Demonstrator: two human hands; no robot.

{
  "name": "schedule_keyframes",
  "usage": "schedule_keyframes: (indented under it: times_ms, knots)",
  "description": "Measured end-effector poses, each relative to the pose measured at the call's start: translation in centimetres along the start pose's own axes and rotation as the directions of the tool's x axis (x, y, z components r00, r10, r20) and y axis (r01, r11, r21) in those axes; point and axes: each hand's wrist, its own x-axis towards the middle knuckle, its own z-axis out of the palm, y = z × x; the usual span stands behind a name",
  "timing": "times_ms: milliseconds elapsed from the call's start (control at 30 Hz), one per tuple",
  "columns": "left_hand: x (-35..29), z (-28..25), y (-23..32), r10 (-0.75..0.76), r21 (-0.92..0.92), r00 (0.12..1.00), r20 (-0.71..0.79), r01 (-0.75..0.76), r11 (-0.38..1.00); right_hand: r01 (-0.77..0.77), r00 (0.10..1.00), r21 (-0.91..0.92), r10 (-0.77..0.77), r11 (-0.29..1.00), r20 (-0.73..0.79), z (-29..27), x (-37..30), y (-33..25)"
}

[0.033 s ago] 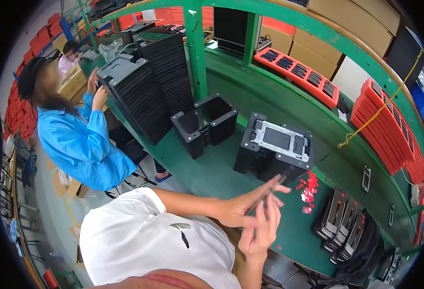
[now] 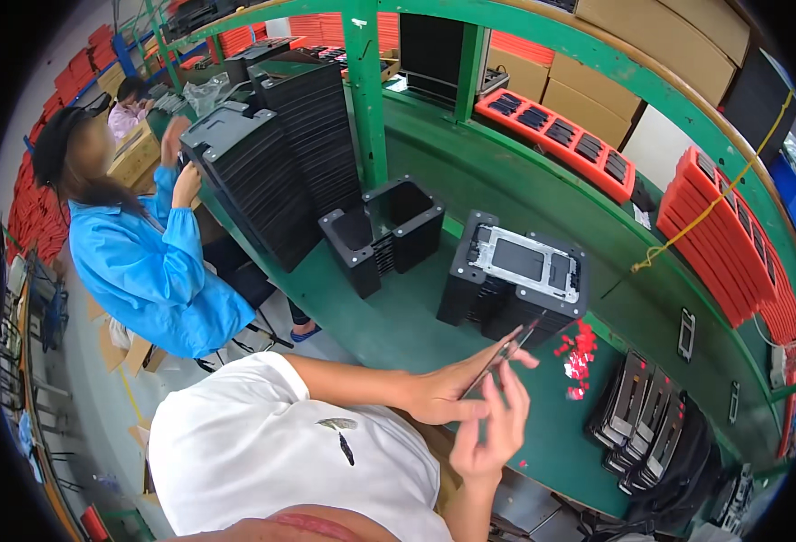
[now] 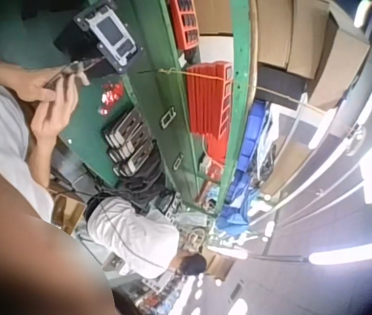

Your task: Assembling and inspecting electronic device housings and components at a factory workstation.

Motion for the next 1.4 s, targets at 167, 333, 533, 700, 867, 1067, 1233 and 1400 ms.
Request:
schedule_keyframes:
  times_ms: [167, 333, 533, 700, 867, 1067, 1233, 1400]
  knots:
    - [-1.8, 0.5, -0.4, -0.156, 0.392, 0.975, 0.157, 0.083, 0.916, -0.268, 0.790, 0.745, 0.582, 0.610, -0.192, 1.0, -2.0, 2.0]
    - [-2.0, 0.1, -1.8, 0.016, 0.520, 0.980, 0.196, -0.118, 0.846, -0.247, 0.804, 0.872, 0.592, 0.423, -0.060, 1.0, -3.0, 2.3]
    - [-1.3, -0.5, -3.4, 0.190, 0.424, 0.962, 0.196, -0.258, 0.868, -0.304, 0.717, 0.918, 0.696, 0.255, 0.044, -0.3, 0.6, 1.0]
    - [-0.4, -0.4, -4.5, 0.258, 0.421, 0.940, 0.225, -0.333, 0.844, -0.321, 0.848, 0.923, 0.499, 0.214, 0.179, -2.2, 0.2, 2.2]
    - [-0.8, -0.7, -3.9, -0.483, -0.321, 0.826, 0.291, 0.560, 0.764, -0.382, 0.852, 0.801, 0.512, 0.462, 0.111, -5.9, 2.5, 9.7]
    - [0.9, -2.1, -1.6, -0.300, -0.324, 0.887, 0.350, 0.415, 0.850, -0.216, 0.836, -0.845, 0.539, 0.490, 0.099, -5.1, -0.7, 20.0]
    - [2.7, -4.5, 0.3, -0.321, -0.473, 0.923, 0.214, 0.385, 0.793, -0.316, 0.901, -0.371, 0.399, 0.873, 0.172, -8.0, 8.6, 7.2]
    - [4.5, -5.7, 2.3, -0.243, -0.628, 0.966, 0.087, 0.243, 0.739, -0.490, 0.841, 0.522, 0.221, 0.698, 0.493, -7.7, 14.2, 2.1]
